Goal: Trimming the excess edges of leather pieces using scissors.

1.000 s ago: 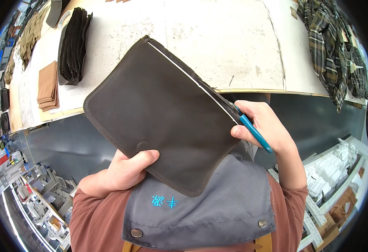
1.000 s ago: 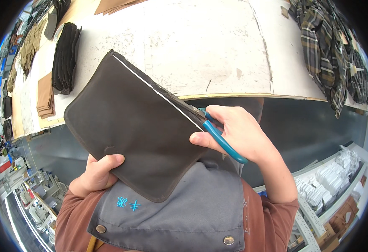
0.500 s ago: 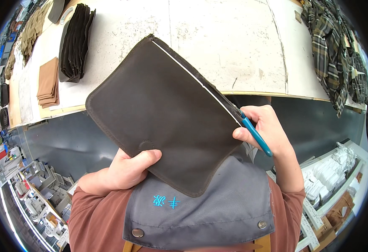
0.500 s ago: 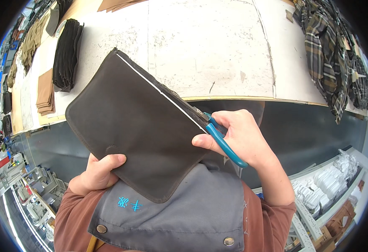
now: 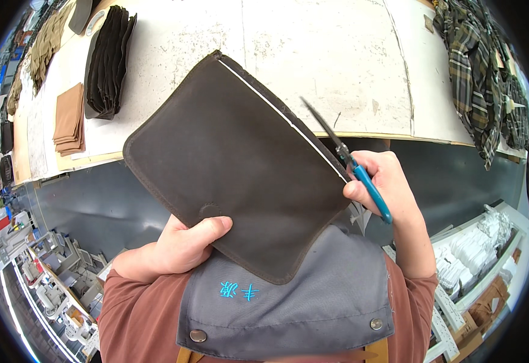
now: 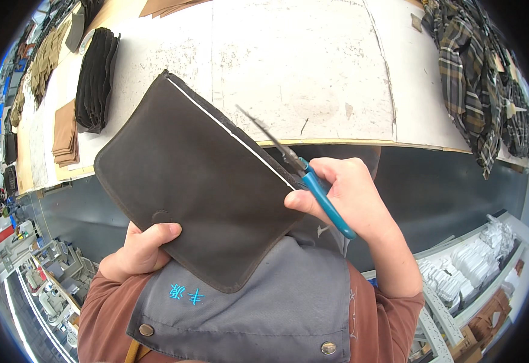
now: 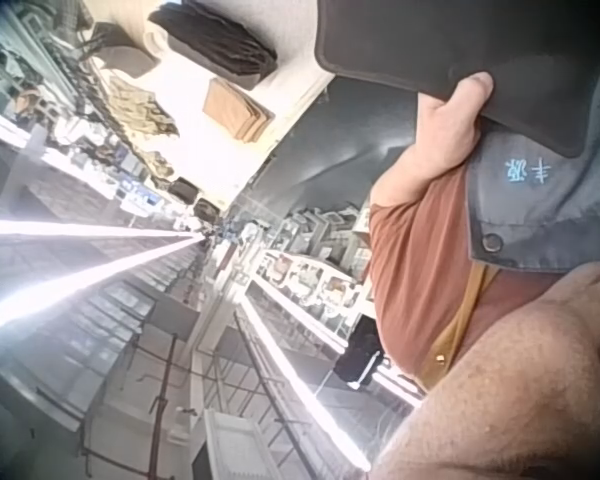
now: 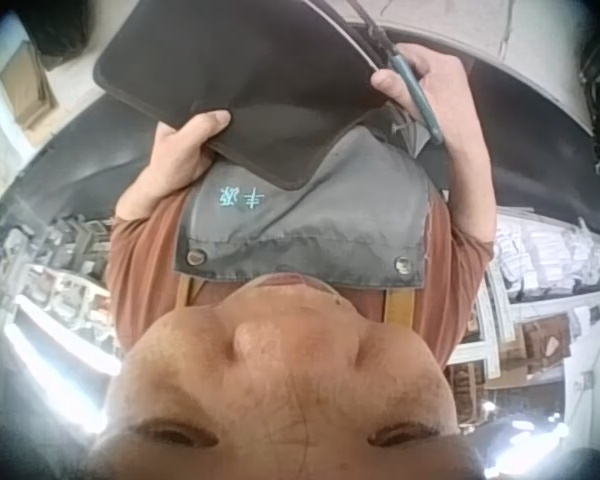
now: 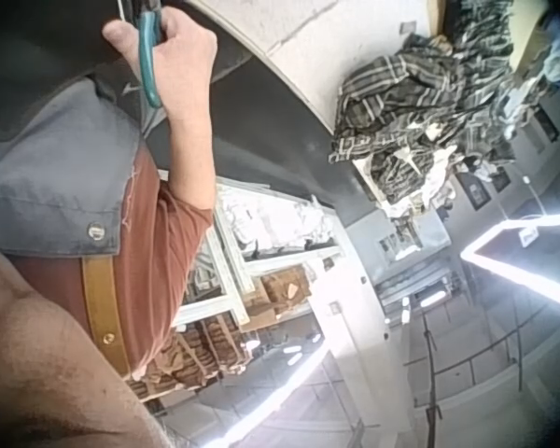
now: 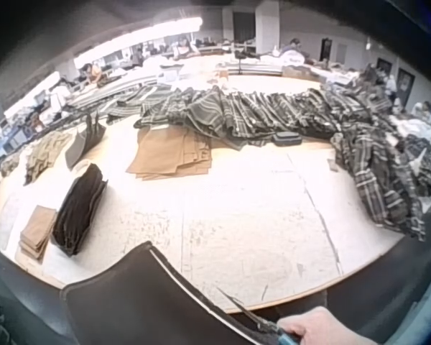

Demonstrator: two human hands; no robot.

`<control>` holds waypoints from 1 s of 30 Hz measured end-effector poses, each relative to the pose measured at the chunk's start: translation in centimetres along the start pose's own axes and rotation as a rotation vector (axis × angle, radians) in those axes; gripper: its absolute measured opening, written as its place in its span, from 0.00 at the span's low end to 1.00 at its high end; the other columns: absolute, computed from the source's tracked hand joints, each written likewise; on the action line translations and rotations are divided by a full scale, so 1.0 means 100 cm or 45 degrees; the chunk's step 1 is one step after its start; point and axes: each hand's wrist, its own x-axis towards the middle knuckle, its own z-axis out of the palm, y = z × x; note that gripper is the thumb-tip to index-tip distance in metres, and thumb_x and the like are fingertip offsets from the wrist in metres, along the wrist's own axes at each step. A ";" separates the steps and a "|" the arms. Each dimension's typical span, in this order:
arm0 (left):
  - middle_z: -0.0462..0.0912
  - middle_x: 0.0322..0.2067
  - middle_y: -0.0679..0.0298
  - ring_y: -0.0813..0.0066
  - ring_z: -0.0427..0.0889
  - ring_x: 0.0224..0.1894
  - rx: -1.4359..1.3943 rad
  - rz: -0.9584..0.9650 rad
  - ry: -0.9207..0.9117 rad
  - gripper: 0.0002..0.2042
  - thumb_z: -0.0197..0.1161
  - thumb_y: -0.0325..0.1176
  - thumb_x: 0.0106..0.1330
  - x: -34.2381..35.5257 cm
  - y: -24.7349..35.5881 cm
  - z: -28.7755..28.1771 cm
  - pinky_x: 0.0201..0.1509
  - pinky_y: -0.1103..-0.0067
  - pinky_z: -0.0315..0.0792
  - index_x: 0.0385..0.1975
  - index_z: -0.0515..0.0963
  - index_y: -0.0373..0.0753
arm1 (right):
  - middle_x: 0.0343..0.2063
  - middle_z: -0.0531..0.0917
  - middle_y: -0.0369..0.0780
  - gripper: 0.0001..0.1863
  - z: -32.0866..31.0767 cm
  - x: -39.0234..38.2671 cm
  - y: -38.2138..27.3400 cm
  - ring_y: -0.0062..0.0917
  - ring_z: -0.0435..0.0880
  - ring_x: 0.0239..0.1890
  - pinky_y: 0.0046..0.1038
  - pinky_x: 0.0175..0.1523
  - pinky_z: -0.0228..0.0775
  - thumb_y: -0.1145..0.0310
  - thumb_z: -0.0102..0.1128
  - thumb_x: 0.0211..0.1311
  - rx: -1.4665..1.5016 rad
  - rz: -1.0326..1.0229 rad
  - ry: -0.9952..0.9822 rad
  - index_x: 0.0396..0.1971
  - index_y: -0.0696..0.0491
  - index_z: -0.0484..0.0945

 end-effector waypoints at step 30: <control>0.76 0.46 0.62 0.74 0.76 0.47 0.000 -0.011 -0.002 0.13 0.50 0.20 0.62 0.003 -0.001 -0.002 0.51 0.74 0.71 0.47 0.71 0.32 | 0.10 0.59 0.32 0.34 0.000 0.008 -0.011 0.16 0.56 0.17 0.23 0.21 0.54 0.45 0.76 0.37 -0.035 0.076 -0.041 0.10 0.56 0.62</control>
